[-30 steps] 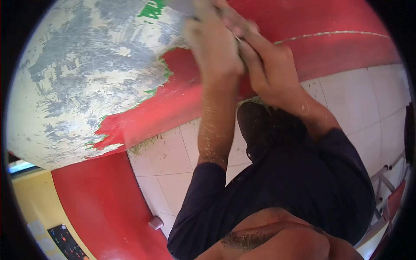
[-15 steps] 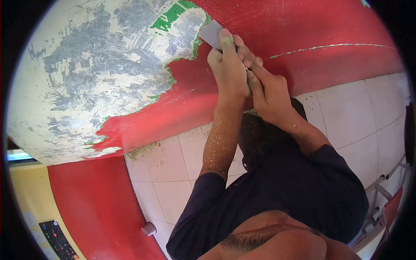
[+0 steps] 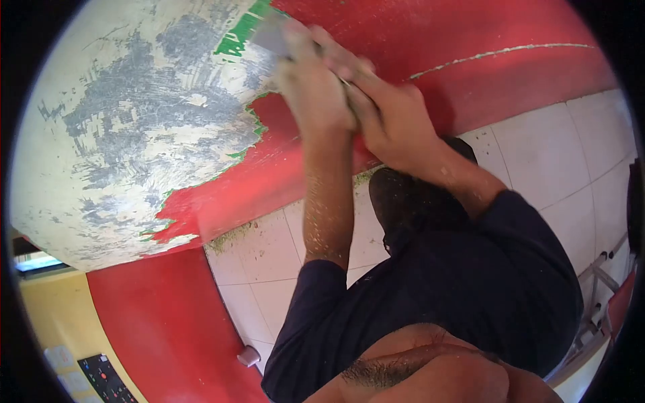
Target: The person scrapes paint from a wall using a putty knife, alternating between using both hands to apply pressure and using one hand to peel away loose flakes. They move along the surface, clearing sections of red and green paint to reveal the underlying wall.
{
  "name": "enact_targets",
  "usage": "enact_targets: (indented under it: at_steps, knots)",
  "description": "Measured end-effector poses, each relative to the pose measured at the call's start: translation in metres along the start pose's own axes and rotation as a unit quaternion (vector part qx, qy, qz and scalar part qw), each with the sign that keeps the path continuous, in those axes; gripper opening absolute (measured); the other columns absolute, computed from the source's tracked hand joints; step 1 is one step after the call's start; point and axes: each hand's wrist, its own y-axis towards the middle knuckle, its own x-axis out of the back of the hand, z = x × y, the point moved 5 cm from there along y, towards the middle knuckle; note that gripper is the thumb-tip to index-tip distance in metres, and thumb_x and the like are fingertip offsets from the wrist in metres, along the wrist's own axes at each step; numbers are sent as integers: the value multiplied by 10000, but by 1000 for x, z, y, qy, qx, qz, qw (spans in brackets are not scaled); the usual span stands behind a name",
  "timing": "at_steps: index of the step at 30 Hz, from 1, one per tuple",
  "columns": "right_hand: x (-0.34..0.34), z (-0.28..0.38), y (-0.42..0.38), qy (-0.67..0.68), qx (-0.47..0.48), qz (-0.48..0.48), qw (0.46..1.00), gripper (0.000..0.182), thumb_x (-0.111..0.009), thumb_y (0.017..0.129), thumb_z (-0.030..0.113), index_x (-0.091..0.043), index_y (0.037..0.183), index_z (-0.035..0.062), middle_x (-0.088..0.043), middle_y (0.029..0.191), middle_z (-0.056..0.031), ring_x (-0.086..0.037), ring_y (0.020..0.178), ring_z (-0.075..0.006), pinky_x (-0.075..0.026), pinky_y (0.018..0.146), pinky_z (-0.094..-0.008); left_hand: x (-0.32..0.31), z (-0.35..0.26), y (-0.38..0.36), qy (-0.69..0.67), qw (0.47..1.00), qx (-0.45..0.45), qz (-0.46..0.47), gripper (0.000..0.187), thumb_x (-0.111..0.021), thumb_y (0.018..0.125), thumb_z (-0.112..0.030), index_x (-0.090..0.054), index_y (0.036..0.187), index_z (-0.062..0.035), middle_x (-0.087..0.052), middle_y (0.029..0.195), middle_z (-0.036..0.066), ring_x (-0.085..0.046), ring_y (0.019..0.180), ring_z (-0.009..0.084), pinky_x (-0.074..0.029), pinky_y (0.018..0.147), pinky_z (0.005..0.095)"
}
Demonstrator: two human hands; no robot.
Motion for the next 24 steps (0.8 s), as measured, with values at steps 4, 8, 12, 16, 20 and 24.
enact_targets:
  at_steps: [4,8,12,16,20,24]
  knots:
    - [1,-15,-17,0,-29,-10,1000,220,-510,910,116,-610,1097,58,-595,732,-238,-605,659,-418,-498,561,-465,5,22,-6,6,1000,24,4,381,-429,995,-368,-449,758,-70,-335,554,-15,-365,462,110,-434,477,330]
    - [-1,0,-2,-6,-27,9,1000,215,-511,908,109,-606,1092,50,-595,722,-230,-609,664,-414,-504,572,-465,1,-4,3,-18,1000,-4,13,396,-410,1003,-362,-439,748,-61,-328,544,-12,-367,467,110,-442,482,331]
    - [-6,-6,-9,11,58,-65,996,211,-514,903,106,-596,1087,44,-595,712,-230,-612,657,-410,-504,569,-473,7,2,0,17,1000,-14,5,393,-417,1000,-372,-442,751,-69,-344,549,-8,-373,473,108,-452,490,337]
    - [-8,8,5,-1,11,14,1000,228,-521,914,70,-607,1113,-2,-592,714,-234,-616,631,-391,-477,546,-385,5,-16,5,6,999,-32,25,386,-357,1023,-417,-452,808,-111,-326,637,-33,-347,525,104,-440,524,324]
    - [-11,1,-1,-31,5,18,999,208,-532,906,64,-614,1086,-1,-595,717,-238,-617,634,-390,-479,545,-383,18,8,-11,5,999,37,-11,363,-361,1025,-408,-446,836,-110,-311,641,-47,-339,534,89,-437,538,317]
    - [-16,4,-5,-43,3,27,999,246,-532,902,61,-599,1128,-6,-584,728,-256,-618,633,-389,-484,553,-386,16,-1,-6,-6,999,3,37,375,-362,1025,-403,-440,805,-110,-323,627,-43,-354,528,109,-448,522,318]
